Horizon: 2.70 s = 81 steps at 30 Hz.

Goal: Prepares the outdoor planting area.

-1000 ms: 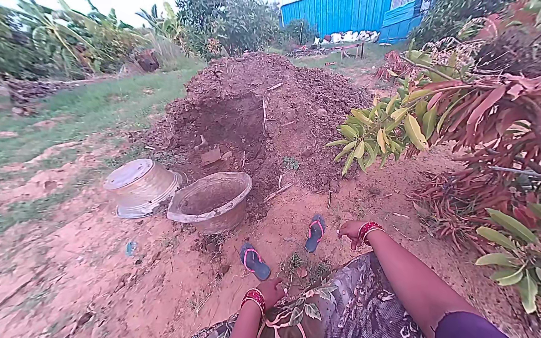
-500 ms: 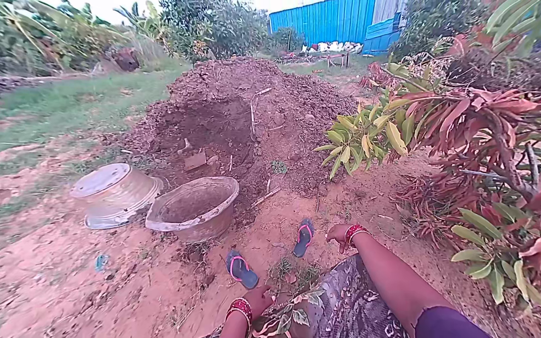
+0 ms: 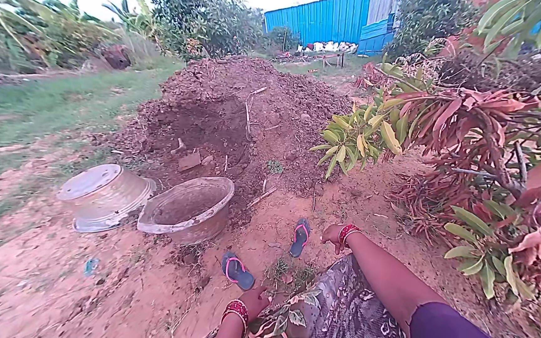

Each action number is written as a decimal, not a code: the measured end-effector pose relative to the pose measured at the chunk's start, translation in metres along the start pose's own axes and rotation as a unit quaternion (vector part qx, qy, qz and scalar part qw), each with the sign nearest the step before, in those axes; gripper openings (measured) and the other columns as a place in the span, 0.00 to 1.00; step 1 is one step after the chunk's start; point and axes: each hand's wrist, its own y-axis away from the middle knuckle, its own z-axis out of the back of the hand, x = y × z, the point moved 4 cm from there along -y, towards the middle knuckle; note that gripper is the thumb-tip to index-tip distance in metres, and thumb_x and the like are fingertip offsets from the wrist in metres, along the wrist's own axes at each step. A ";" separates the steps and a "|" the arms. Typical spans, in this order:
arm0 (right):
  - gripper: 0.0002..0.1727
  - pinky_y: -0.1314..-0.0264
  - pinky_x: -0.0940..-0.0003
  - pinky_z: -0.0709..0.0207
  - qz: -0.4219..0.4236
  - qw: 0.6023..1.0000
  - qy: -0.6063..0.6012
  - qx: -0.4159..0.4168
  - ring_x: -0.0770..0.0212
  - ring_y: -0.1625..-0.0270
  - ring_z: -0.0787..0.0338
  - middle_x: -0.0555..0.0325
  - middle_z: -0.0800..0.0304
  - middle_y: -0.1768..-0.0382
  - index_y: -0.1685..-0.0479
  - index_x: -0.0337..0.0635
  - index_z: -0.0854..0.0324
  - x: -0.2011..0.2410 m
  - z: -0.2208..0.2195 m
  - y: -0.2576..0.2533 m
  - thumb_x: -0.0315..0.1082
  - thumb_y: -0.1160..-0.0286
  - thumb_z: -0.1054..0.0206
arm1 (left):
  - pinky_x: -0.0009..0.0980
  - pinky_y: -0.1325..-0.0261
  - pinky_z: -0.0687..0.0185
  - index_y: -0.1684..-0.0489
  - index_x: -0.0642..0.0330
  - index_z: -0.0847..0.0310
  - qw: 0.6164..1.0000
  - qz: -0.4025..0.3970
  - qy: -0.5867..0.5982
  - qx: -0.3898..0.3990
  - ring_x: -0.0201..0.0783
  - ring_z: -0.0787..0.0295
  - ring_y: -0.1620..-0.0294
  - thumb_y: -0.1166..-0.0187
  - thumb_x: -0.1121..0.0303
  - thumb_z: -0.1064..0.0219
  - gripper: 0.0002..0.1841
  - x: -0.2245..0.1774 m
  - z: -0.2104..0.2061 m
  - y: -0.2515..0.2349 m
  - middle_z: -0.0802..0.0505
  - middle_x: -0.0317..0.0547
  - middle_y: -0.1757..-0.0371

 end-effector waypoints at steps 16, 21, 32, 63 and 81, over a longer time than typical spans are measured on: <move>0.27 0.55 0.56 0.21 -0.008 1.000 0.023 0.004 0.57 0.62 0.19 0.48 0.20 0.56 0.27 0.39 0.25 0.007 -0.005 0.001 0.52 0.08 0.45 | 0.58 0.11 0.39 0.06 0.59 0.42 1.000 0.001 0.006 0.002 0.61 0.24 0.16 0.06 0.53 0.43 0.33 -0.001 0.001 0.002 0.18 0.66 0.20; 0.26 0.58 0.58 0.22 -0.002 1.000 0.018 0.007 0.59 0.65 0.21 0.50 0.22 0.59 0.28 0.40 0.25 0.005 -0.006 -0.004 0.52 0.08 0.45 | 0.58 0.12 0.38 0.06 0.60 0.42 1.000 -0.003 0.003 0.003 0.61 0.24 0.17 0.06 0.52 0.43 0.33 -0.001 0.001 0.000 0.18 0.67 0.20; 0.28 0.56 0.57 0.22 0.000 1.000 0.025 0.008 0.57 0.63 0.19 0.45 0.18 0.52 0.24 0.40 0.26 0.006 -0.005 -0.004 0.52 0.07 0.46 | 0.57 0.12 0.38 0.07 0.60 0.41 1.000 -0.005 0.009 -0.004 0.61 0.23 0.17 0.07 0.53 0.43 0.33 0.001 0.000 -0.001 0.18 0.67 0.21; 0.28 0.58 0.59 0.22 -0.001 1.000 0.020 0.011 0.58 0.65 0.19 0.48 0.19 0.56 0.25 0.39 0.27 0.004 -0.004 -0.009 0.53 0.07 0.46 | 0.58 0.12 0.38 0.06 0.59 0.43 1.000 0.001 0.008 0.000 0.61 0.23 0.17 0.06 0.53 0.43 0.33 -0.001 0.001 0.002 0.18 0.67 0.20; 0.28 0.58 0.59 0.22 0.012 0.999 0.029 0.008 0.58 0.65 0.20 0.48 0.20 0.57 0.27 0.38 0.26 0.007 -0.003 -0.002 0.53 0.06 0.49 | 0.57 0.11 0.38 0.05 0.57 0.43 1.000 0.003 0.006 0.000 0.61 0.23 0.17 0.07 0.52 0.44 0.33 -0.002 0.001 0.003 0.18 0.65 0.20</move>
